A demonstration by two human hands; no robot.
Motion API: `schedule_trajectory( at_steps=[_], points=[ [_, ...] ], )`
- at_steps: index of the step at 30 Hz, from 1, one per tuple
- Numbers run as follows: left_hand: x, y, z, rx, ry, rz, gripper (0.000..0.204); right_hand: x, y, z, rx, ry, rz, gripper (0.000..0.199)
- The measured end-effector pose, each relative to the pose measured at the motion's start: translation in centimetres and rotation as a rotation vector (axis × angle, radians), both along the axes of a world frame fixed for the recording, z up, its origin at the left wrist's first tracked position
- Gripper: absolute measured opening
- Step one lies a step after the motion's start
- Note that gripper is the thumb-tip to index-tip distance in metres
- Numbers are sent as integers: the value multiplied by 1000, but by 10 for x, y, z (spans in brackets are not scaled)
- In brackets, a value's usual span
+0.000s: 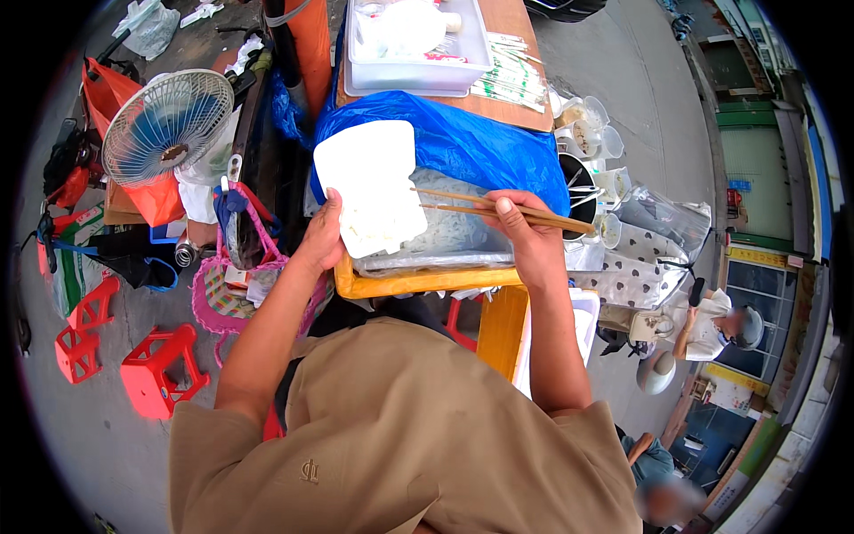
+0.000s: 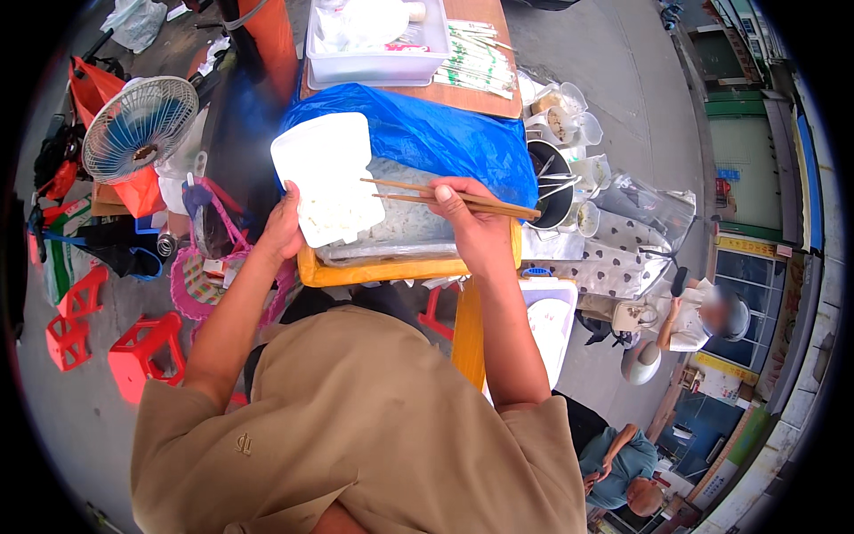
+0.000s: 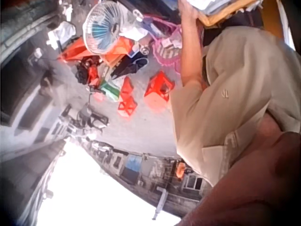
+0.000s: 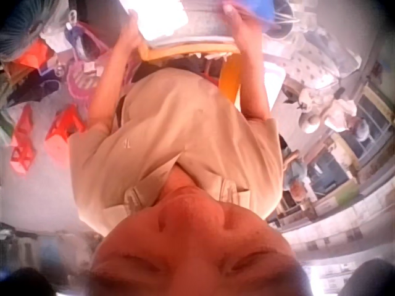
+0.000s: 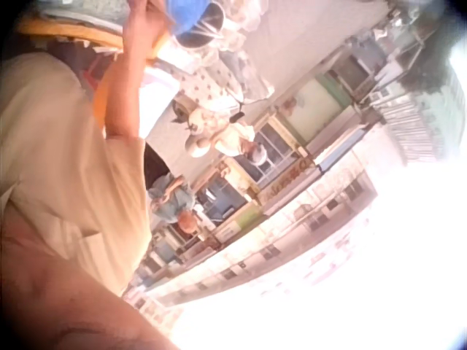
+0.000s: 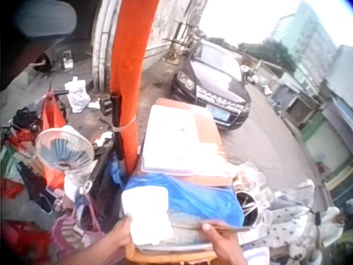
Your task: The person prepares and packs street food by transferring noodles and toppings into containers, adding sauce from a large pot using a ladle, and placing the containers into plastic bags.
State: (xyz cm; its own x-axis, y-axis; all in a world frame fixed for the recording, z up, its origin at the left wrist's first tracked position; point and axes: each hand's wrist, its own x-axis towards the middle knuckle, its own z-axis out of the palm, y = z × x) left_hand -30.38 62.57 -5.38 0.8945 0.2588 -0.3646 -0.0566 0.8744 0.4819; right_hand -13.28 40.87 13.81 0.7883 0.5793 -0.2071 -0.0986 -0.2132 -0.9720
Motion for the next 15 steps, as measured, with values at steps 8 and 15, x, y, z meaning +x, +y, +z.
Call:
schedule_trajectory(
  at_steps=[8,15],
  points=[
    [-41,26,-2,148,101,132,88,37,5,-227,-217,655,-243,21],
    [-51,20,10,93,204,211,91,30,52,-308,-146,970,-336,14]
  ],
)
